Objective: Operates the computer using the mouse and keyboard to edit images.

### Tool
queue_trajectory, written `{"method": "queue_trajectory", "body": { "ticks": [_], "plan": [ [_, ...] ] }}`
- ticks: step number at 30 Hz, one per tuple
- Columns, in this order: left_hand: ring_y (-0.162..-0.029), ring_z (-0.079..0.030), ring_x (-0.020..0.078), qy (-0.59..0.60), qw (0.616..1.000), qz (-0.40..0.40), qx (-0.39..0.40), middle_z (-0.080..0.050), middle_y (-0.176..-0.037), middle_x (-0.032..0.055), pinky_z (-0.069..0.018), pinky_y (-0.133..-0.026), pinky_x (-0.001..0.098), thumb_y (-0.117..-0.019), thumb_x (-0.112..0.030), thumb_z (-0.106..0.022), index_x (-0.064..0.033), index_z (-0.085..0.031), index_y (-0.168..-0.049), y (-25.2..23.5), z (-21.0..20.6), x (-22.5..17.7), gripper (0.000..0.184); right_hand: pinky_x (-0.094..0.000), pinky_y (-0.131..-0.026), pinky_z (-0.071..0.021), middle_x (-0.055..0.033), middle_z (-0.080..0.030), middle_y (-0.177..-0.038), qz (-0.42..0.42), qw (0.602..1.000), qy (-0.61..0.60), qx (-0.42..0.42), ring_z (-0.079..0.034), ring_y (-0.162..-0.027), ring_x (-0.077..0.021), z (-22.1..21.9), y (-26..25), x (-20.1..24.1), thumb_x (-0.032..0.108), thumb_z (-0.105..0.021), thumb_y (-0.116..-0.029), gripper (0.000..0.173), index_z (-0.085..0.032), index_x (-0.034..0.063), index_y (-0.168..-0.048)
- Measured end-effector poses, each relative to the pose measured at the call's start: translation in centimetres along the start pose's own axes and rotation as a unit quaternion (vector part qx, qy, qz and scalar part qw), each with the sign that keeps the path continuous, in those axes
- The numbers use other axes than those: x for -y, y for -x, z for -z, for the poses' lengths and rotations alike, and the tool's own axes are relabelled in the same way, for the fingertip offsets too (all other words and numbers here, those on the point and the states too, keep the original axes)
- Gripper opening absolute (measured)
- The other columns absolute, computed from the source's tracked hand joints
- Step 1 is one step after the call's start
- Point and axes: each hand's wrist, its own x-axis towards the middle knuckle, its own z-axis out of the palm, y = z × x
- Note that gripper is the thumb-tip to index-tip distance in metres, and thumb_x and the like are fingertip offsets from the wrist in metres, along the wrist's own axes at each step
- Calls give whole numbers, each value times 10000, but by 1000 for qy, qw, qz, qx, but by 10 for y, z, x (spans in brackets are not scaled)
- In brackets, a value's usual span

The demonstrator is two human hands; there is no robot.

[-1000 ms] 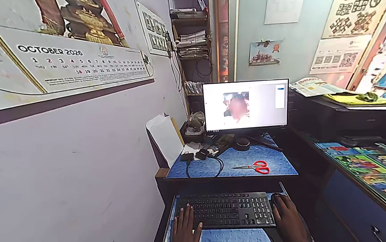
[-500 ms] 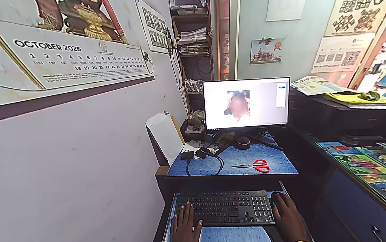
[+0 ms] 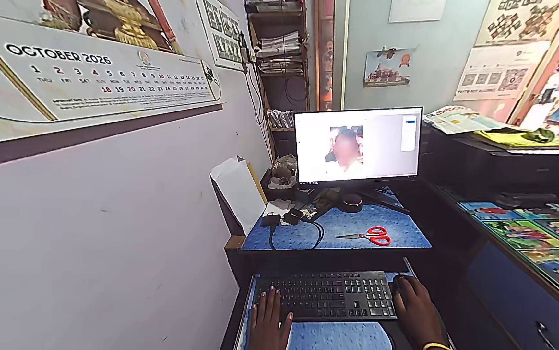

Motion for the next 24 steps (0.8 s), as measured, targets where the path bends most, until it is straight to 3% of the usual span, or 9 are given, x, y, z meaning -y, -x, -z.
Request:
{"method": "queue_trajectory", "body": {
  "ticks": [24],
  "plan": [
    [-1556,-233,352,4,1000,3,-1,-287,-1681,80,-152,-1235,608,-1018,-632,-285,-89,-346,-1597,0,0,0,796,-524,-1044,-503,-173,-626,-1362,0,1000,12,6,-577,-1303,-364,-1,-1,-3,274,-558,-887,430,-705,88,-1246]
  ]
}}
